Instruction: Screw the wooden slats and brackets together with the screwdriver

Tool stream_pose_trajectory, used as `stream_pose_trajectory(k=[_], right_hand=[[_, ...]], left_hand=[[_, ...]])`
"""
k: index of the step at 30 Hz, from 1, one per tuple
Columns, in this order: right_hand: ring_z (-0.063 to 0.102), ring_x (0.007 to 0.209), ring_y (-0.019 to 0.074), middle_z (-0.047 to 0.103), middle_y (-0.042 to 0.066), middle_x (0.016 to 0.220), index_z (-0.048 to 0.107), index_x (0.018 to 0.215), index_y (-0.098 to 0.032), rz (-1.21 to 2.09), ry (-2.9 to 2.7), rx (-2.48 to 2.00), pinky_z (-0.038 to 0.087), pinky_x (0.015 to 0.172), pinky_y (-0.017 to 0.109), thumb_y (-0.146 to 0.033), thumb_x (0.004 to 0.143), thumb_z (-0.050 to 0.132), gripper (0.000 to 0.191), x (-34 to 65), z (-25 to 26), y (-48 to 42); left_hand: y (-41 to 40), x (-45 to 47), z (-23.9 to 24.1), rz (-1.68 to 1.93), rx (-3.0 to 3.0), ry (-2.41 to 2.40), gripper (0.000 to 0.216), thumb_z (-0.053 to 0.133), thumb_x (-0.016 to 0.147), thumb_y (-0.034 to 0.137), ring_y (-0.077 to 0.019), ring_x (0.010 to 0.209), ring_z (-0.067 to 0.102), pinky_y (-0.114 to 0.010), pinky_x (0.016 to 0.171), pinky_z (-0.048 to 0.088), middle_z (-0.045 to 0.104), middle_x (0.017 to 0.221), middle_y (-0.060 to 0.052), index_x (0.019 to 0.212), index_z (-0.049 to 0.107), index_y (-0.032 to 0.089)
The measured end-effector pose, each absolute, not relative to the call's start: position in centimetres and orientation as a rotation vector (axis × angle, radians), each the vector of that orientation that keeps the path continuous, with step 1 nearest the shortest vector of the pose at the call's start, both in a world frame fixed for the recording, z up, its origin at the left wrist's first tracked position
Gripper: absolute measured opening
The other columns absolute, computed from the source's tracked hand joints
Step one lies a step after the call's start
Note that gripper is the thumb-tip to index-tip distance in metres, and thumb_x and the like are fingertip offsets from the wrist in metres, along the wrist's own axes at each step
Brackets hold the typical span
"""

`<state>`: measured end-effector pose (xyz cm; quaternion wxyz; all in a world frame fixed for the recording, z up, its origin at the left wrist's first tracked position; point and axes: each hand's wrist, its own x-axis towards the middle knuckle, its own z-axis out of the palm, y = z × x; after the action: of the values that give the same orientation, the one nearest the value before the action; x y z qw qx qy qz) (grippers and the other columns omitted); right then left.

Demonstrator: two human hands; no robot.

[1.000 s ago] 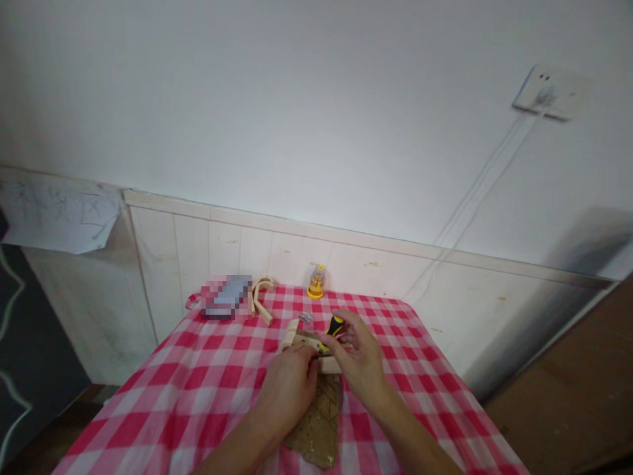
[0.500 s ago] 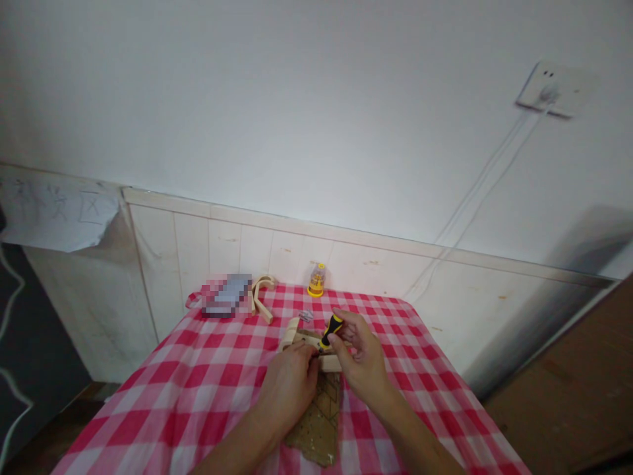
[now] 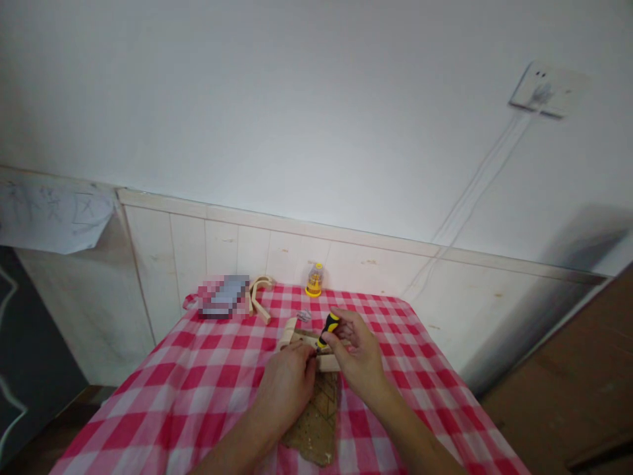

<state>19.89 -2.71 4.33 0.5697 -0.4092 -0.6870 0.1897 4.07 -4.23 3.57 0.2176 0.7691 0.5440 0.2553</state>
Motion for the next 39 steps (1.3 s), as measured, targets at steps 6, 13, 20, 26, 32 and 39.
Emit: stream_pose_trajectory(k=[6, 13, 20, 26, 32, 39], right_hand=[[0.073, 0.078, 0.0173, 0.073, 0.002, 0.094, 0.062, 0.120, -0.028, 0.407, -1.610, -0.968, 0.061, 0.070, 0.030, -0.024, 0.088, 0.069, 0.032, 20.1, 4.2, -2.6], [0.073, 0.076, 0.0174, 0.074, 0.003, 0.093, 0.060, 0.120, -0.026, 0.330, -1.632, -0.983, 0.061, 0.067, 0.029, -0.024, 0.089, 0.068, 0.032, 20.2, 4.2, -2.8], [0.076, 0.087, 0.0184, 0.073, 0.006, 0.104, 0.058, 0.123, -0.026, 0.270, -1.710, -0.964, 0.063, 0.077, 0.031, -0.018, 0.091, 0.062, 0.033, 20.0, 5.1, -3.7], [0.076, 0.092, 0.0200, 0.074, 0.006, 0.108, 0.058, 0.124, -0.027, 0.300, -1.704, -0.964, 0.064, 0.081, 0.034, -0.017, 0.091, 0.061, 0.035, 20.0, 5.0, -3.6], [0.076, 0.088, 0.0196, 0.074, 0.006, 0.105, 0.059, 0.124, -0.027, 0.295, -1.691, -0.960, 0.064, 0.078, 0.034, -0.017, 0.090, 0.061, 0.035, 20.0, 4.7, -3.5], [0.075, 0.084, 0.0190, 0.074, 0.005, 0.102, 0.061, 0.123, -0.026, 0.321, -1.676, -0.972, 0.064, 0.076, 0.033, -0.017, 0.089, 0.063, 0.035, 19.8, 4.6, -3.3]], left_hand=[[-4.3, 4.0, 3.5, 0.729, 2.115, 1.501, 0.021, 0.050, 0.093, 0.017, -0.0212, 0.093, 0.067, -0.030, 0.077, 0.042, 0.074, 0.097, -0.005, 0.092, 0.070, 0.020], [-4.2, 3.9, 3.4, 0.771, 2.056, 1.483, 0.029, 0.042, 0.095, 0.013, -0.0199, 0.089, 0.067, -0.029, 0.075, 0.040, 0.075, 0.094, -0.005, 0.092, 0.070, 0.020], [-4.2, 3.9, 3.5, 0.760, 2.067, 1.493, 0.023, 0.047, 0.091, 0.013, -0.0204, 0.091, 0.067, -0.030, 0.077, 0.040, 0.074, 0.095, -0.005, 0.091, 0.069, 0.020], [-4.2, 4.0, 3.5, 0.751, 2.085, 1.508, 0.022, 0.048, 0.090, 0.014, -0.0203, 0.091, 0.066, -0.030, 0.076, 0.040, 0.073, 0.096, -0.005, 0.091, 0.069, 0.021], [-4.1, 4.0, 3.3, 0.736, 2.088, 1.524, 0.020, 0.050, 0.091, 0.016, -0.0204, 0.092, 0.066, -0.030, 0.077, 0.040, 0.073, 0.095, -0.004, 0.091, 0.069, 0.021], [-4.2, 4.1, 3.6, 0.704, 2.081, 1.535, 0.021, 0.050, 0.092, 0.015, -0.0196, 0.091, 0.067, -0.029, 0.076, 0.040, 0.073, 0.095, -0.004, 0.091, 0.070, 0.020]])
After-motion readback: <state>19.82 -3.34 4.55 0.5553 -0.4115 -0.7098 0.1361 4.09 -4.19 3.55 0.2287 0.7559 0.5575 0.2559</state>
